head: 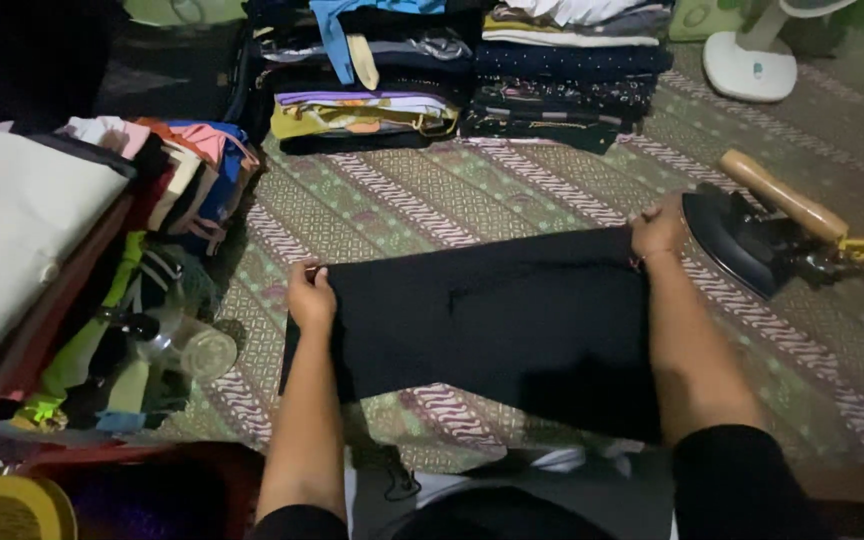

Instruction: The person irons a black t-shirt on a patterned table using a vintage-style iron. They smooth the fabric, iron the sleeves and body, and then fold the shirt into a neat rectangle before placing it on a stack of other clothes.

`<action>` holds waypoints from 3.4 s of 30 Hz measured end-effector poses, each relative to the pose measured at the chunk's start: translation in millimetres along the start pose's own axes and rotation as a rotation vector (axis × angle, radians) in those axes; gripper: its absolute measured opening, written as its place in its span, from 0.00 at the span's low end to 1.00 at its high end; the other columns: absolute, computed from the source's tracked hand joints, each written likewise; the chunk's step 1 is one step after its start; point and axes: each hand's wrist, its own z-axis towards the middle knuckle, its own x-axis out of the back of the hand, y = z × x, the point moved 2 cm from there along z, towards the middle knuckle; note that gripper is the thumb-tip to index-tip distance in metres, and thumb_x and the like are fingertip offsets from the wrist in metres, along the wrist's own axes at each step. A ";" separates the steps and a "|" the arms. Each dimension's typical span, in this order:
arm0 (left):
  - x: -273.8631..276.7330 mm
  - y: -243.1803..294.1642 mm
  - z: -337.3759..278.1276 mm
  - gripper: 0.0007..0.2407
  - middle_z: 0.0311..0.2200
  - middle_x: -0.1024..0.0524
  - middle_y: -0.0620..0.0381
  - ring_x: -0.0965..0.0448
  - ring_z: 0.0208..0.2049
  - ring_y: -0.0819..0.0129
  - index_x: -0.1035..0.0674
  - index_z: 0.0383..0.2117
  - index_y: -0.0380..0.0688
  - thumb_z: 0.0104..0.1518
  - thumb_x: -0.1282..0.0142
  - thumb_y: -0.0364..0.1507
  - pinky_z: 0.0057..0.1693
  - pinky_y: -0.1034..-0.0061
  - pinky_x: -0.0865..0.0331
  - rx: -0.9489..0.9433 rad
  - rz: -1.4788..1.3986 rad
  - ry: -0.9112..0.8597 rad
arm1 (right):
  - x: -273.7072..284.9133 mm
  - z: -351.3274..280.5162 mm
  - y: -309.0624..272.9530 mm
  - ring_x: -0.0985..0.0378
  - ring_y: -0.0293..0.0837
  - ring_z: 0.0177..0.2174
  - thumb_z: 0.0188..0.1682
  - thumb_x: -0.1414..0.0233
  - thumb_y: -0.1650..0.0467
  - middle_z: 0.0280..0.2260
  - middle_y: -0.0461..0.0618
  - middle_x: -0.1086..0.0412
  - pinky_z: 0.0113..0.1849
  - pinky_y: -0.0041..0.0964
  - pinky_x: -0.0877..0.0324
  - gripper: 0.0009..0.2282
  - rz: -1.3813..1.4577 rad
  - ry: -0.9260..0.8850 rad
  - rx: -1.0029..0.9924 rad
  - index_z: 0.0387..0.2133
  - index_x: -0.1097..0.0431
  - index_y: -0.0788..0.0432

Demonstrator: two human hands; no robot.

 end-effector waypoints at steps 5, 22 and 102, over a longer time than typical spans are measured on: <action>-2.8 10.8 -3.4 0.07 0.35 0.18 0.49 0.18 0.41 0.48 0.19 0.41 0.50 0.58 0.36 0.30 0.48 0.57 0.25 -0.153 0.151 0.046 | -3.8 6.8 9.3 0.31 0.60 0.56 0.51 0.42 0.51 0.53 0.60 0.30 0.55 0.57 0.36 0.26 -0.048 -0.133 0.015 0.52 0.29 0.56; -11.9 174.0 -127.1 0.07 0.31 0.20 0.58 0.21 0.36 0.59 0.17 0.38 0.56 0.57 0.46 0.28 0.43 0.69 0.28 -0.991 0.384 -0.301 | 36.7 -33.8 -0.4 0.21 0.54 0.43 0.48 0.38 0.57 0.39 0.49 0.24 0.40 0.50 0.26 0.17 0.063 -0.163 0.065 0.52 0.24 0.36; -0.2 148.6 -149.1 0.11 0.36 0.24 0.60 0.25 0.41 0.61 0.18 0.44 0.61 0.60 0.50 0.28 0.45 0.69 0.32 -0.940 0.429 -0.508 | 63.2 -85.8 41.9 0.21 0.65 0.43 0.47 0.38 0.61 0.36 0.59 0.21 0.45 0.57 0.27 0.12 -0.067 -0.118 0.173 0.42 0.20 0.51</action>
